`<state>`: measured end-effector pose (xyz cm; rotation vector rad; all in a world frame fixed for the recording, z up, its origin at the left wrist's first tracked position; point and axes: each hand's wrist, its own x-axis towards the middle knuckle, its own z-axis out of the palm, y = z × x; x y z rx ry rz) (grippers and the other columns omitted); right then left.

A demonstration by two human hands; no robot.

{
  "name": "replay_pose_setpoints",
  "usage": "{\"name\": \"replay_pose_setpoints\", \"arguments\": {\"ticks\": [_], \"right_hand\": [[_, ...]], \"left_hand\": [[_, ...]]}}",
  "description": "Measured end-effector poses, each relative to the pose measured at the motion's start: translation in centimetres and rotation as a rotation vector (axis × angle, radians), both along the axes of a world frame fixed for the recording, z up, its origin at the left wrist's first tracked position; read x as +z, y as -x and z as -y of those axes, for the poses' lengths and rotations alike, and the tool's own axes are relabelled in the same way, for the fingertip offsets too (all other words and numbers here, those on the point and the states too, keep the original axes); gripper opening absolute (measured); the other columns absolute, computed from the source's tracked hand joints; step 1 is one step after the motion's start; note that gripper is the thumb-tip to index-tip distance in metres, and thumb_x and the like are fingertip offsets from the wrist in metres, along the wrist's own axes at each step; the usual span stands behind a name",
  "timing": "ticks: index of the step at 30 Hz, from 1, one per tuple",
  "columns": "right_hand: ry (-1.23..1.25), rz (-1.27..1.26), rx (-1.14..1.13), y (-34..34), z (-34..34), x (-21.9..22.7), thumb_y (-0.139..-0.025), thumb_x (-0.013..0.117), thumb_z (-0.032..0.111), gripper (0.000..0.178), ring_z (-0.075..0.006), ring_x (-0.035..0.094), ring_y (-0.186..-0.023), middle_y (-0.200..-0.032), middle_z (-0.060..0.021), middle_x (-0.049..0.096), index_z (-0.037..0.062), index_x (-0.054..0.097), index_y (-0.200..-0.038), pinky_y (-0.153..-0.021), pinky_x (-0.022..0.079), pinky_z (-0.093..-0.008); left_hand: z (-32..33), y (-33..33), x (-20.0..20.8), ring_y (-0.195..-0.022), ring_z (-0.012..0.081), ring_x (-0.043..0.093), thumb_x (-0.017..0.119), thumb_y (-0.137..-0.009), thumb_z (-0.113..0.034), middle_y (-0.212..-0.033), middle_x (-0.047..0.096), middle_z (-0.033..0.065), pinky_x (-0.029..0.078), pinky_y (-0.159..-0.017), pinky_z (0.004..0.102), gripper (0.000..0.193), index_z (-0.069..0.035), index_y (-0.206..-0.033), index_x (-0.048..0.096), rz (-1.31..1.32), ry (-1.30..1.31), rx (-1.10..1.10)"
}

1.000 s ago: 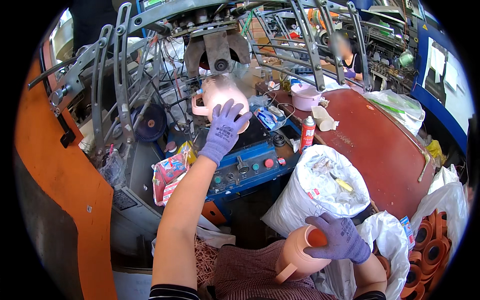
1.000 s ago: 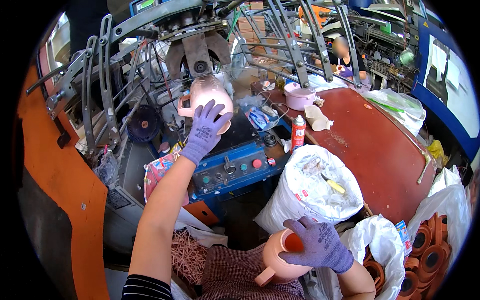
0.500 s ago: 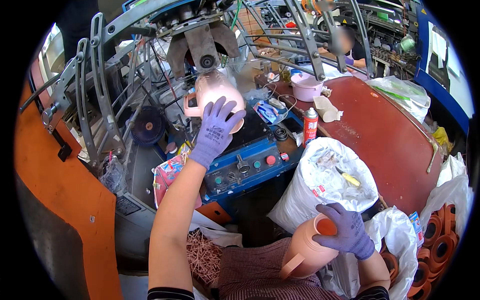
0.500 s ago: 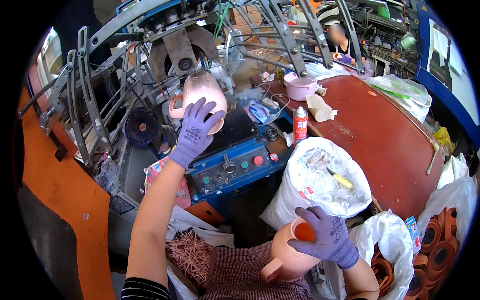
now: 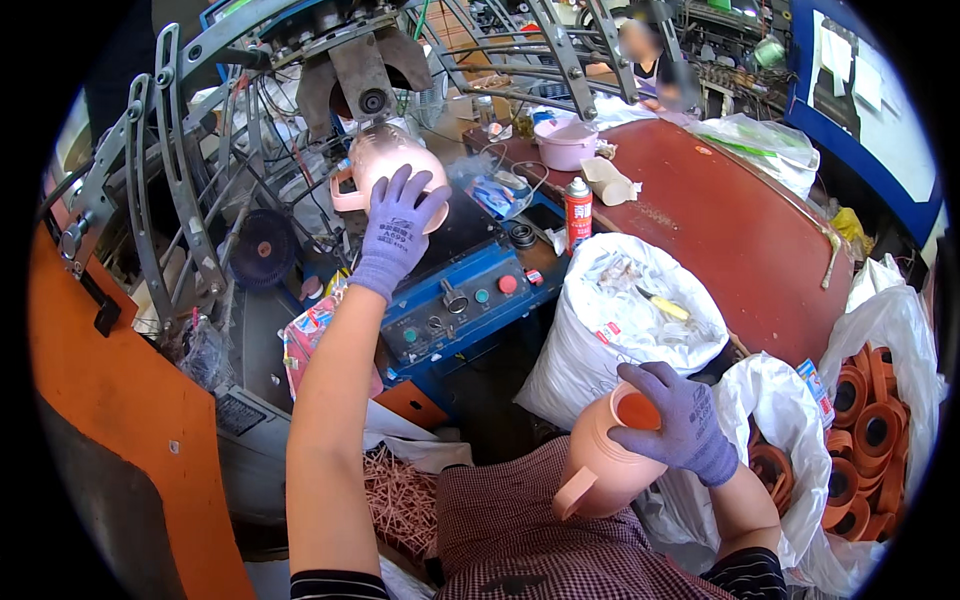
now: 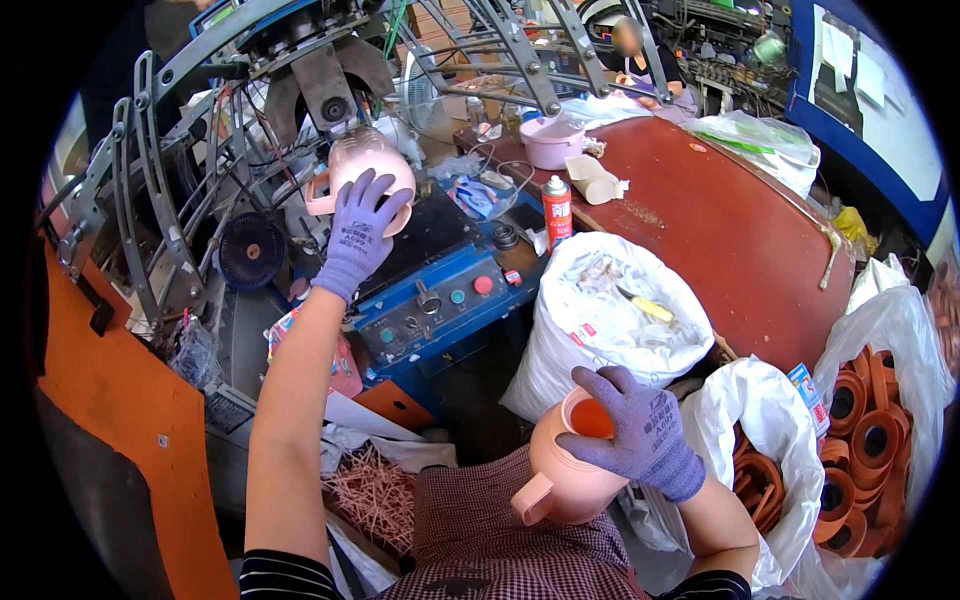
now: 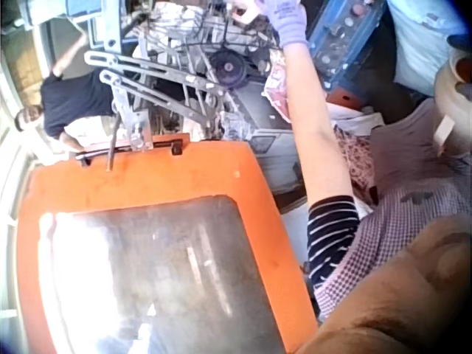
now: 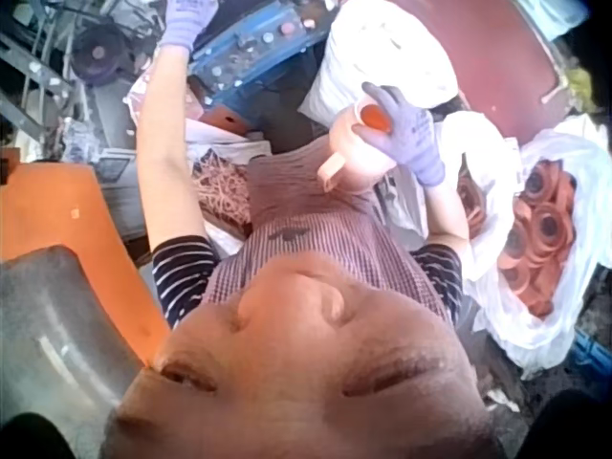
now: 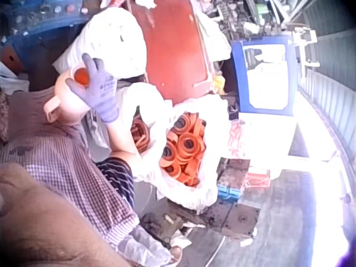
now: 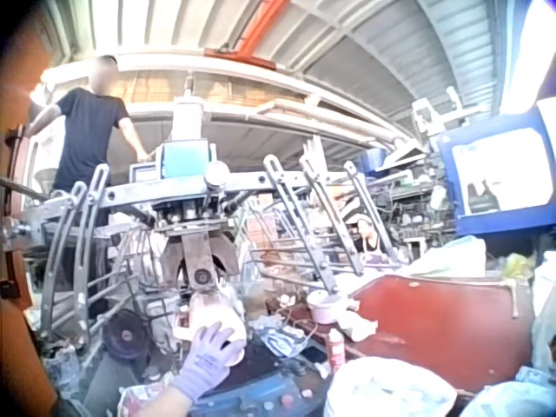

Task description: The person assembles pink plastic pitchers by attaching handles and lids. They pick up a pitcher, attach a handle, place a lid on top, and then set the assembled pitcher aside. This process is repeated multiple times.

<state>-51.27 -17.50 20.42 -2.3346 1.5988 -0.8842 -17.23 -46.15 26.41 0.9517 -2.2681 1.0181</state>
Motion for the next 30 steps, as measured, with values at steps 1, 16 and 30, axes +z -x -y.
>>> {"name": "replay_pose_setpoints", "arguments": {"ticks": [1,16,30], "right_hand": [[-0.005,0.0,-0.006,0.0,-0.3,0.1,-0.07,0.075,0.053,0.073,-0.0326,0.066,-0.085,-0.106,-0.0149,0.061,0.0092,0.058,-0.126,-0.072,0.054,-0.0384],[-0.058,0.231,-0.064,1.2,2.1,-2.7,-0.061,0.075,0.025,0.075,-0.0316,0.064,-0.106,-0.118,-0.0212,0.063,-0.0038,0.058,-0.128,-0.092,0.05,-0.0395],[-0.017,0.02,-0.057,-0.7,0.4,-1.3,-0.068,0.079,0.041,0.069,-0.0336,0.067,-0.086,-0.11,-0.0169,0.062,0.0066,0.059,-0.125,-0.072,0.053,-0.0374]], "left_hand": [[-0.1,0.0,-0.2,-0.128,0.034,0.042,0.07,-0.061,-0.004,-0.127,0.049,0.0078,0.034,-0.103,0.0495,0.064,-0.022,-0.121,0.056,0.003,-0.018,0.013],[0.9,-1.0,1.3,-0.124,0.0364,0.046,0.064,-0.072,-0.012,-0.123,0.053,0.0121,0.034,-0.106,0.0514,0.051,-0.021,-0.121,0.058,0.011,0.091,-0.097],[4.1,-3.8,-1.0,-0.142,0.0329,0.031,0.07,-0.075,-0.002,-0.153,0.035,0.0086,0.029,-0.117,0.0431,0.075,-0.017,-0.144,0.045,0.135,0.06,-0.007]]}}
